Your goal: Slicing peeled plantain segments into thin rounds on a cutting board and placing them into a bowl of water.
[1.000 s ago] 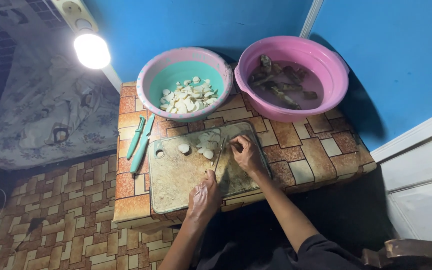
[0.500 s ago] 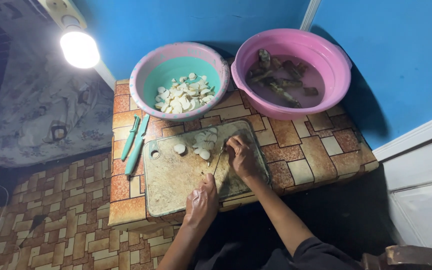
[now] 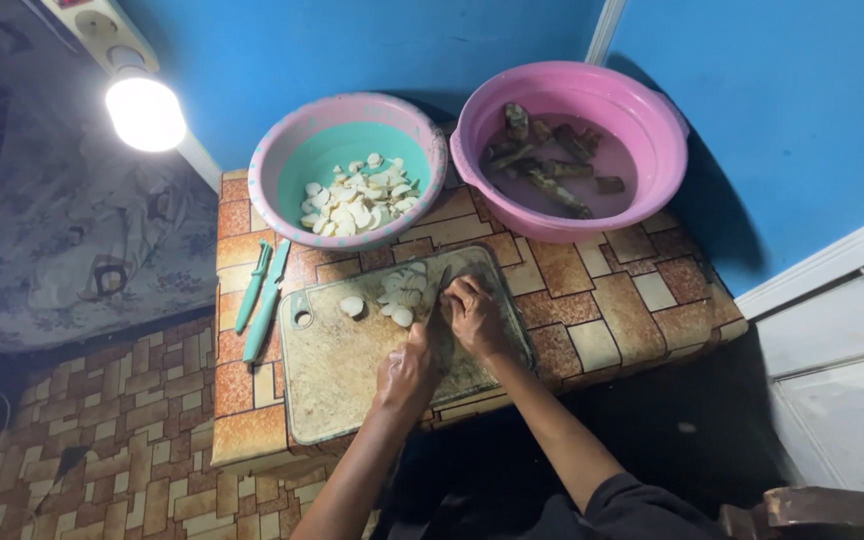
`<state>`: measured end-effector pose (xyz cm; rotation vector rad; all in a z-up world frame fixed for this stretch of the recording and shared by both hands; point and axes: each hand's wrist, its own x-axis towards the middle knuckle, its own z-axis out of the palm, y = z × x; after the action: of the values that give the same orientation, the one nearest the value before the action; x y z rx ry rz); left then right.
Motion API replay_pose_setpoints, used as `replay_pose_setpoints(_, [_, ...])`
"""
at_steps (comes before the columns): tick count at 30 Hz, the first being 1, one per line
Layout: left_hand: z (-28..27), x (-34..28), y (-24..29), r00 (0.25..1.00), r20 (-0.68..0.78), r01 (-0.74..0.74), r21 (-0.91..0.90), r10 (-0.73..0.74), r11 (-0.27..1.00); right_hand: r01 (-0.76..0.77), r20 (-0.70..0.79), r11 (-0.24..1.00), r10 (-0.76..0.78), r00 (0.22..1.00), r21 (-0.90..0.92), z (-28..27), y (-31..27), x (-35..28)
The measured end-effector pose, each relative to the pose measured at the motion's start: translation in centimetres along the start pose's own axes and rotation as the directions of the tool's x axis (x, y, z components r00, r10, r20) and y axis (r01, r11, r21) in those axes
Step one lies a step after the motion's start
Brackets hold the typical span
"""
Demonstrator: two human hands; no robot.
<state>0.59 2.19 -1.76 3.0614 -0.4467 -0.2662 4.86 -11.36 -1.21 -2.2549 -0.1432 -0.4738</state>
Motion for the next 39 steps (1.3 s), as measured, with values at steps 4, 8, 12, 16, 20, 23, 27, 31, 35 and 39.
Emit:
replay_pose_setpoints(4, [-2.3, -1.0, -1.0, 0.997, 0.078, 0.030, -0.134, -0.019, 0.991, -0.047, 0.001, 0.999, 0.047, 0.999, 0.013, -0.6, -0.6, -0.2])
replay_pose_setpoints(8, [-3.7, -2.3, -1.6, 0.981, 0.187, 0.125, -0.378, -0.056, 0.917, -0.077, -0.003, 0.995, 0.077, 0.997, 0.062, -1.1, -1.2, 0.2])
replay_pose_setpoints(12, [-3.2, -4.4, -1.5, 0.985, 0.157, 0.114, -0.330, -0.065, 0.937, -0.114, -0.012, 0.992, 0.115, 0.993, 0.057, -0.2, -0.2, 0.1])
replay_pose_setpoints(16, [-4.0, -6.0, -0.6, 1.000, 0.013, 0.006, -0.222, -0.003, 0.975, -0.106, -0.057, 0.991, 0.111, 0.992, 0.085, 0.1, 0.0, -0.2])
replay_pose_setpoints(20, [-3.4, -6.3, -0.7, 0.998, -0.057, -0.012, -0.141, 0.004, 0.990, -0.055, -0.063, 0.999, 0.055, 0.996, 0.003, 0.2, 0.3, -0.1])
replay_pose_setpoints(23, [-4.0, -6.0, -0.7, 1.000, -0.027, 0.002, -0.144, -0.006, 0.990, -0.020, -0.060, 1.000, 0.020, 0.998, 0.012, 0.4, 0.7, -0.1])
replay_pose_setpoints(27, [-0.4, -3.8, -1.7, 0.937, -0.311, -0.097, 0.203, 0.158, 0.974, 0.195, -0.115, 0.974, -0.182, 0.977, 0.116, 0.1, 0.4, 0.1])
replay_pose_setpoints(31, [3.7, -0.4, -1.4, 0.997, -0.076, -0.036, -0.040, 0.033, 0.999, -0.022, 0.007, 0.999, 0.022, 1.000, 0.044, -0.1, -0.2, -0.3])
replay_pose_setpoints(35, [5.7, 1.3, -1.7, 0.979, -0.197, -0.039, 0.075, 0.053, 0.996, -0.045, 0.019, 0.999, 0.045, 0.999, 0.010, -0.6, -0.8, 0.1])
replay_pose_setpoints(39, [-3.2, -1.5, -1.6, 0.993, 0.116, 0.019, -0.252, 0.010, 0.968, -0.070, -0.010, 0.997, 0.070, 0.997, 0.026, -0.5, -0.6, 0.1])
